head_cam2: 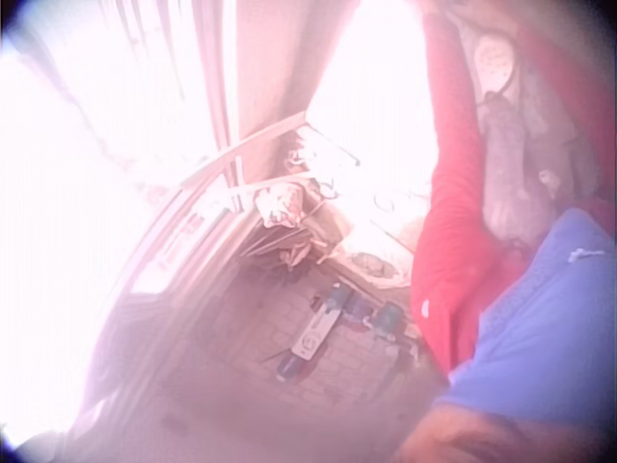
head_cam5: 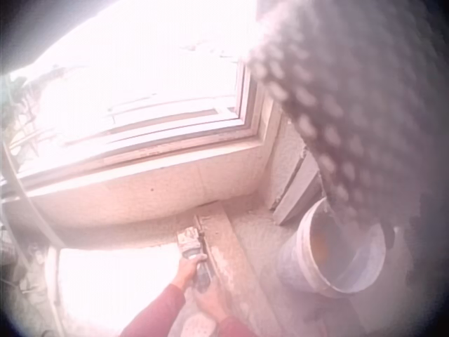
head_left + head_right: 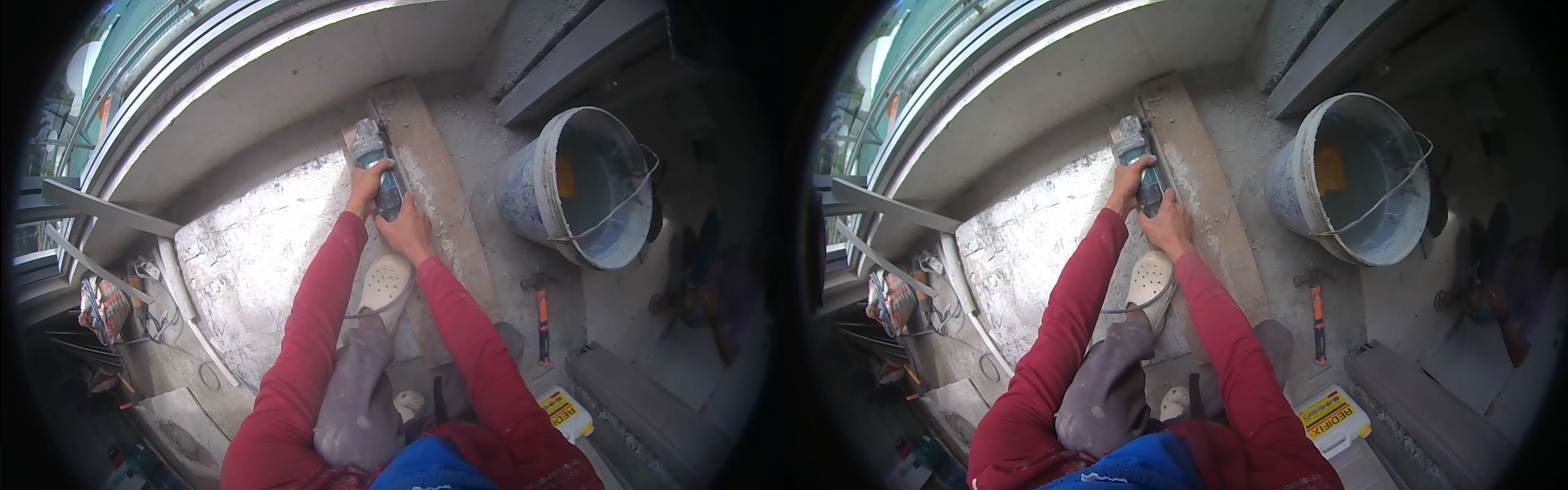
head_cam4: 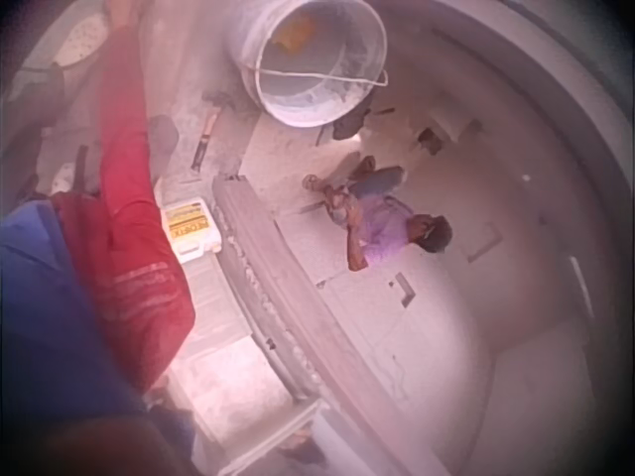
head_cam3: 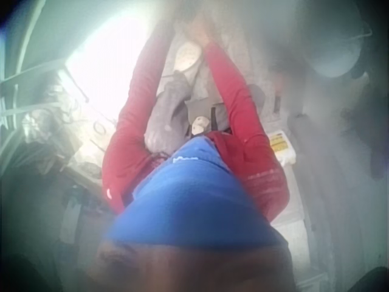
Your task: The person uses an angle grinder to cut a metal strip placed on a wooden plank. They then use a hammer to tap the cut piece and reposition the metal strip for further work.
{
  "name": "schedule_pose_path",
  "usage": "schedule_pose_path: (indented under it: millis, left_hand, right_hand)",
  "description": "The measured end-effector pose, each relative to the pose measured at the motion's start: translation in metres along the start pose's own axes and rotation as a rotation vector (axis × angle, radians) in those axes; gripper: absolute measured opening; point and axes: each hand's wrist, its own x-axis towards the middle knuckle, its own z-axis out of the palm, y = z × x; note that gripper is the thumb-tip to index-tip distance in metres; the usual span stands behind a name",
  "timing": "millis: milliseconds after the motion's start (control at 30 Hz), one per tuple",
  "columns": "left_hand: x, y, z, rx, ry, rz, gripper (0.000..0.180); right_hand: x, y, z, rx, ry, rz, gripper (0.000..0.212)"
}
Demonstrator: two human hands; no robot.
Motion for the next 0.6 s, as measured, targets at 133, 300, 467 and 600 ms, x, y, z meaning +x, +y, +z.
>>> schedule_pose_path:
  millis: [133,300,467,600]
  left_hand:
    - [0.0026,-0.0001,-0.0006,0.009,0.005,-0.013,0.037]
    - [0.0061,0.0002,-0.0011,0.024,0.007,-0.024,0.038]
    - [0.0079,0.0006,-0.0013,0.012,0.005,-0.029,0.039]
    - [0.0064,0.0008,-0.0005,0.015,0.007,-0.024,0.039]
  right_hand:
    - [0.0016,-0.0002,0.0003,-0.003,-0.01,0.013,0.067]
    - [0.0029,-0.002,-0.0002,0.0,-0.013,0.016,0.067]
    - [0.0023,-0.0046,-0.0032,-0.003,0.009,-0.006,0.063]
    - [0.0014,-0.0045,-0.0046,-0.016,0.003,-0.003,0.063]
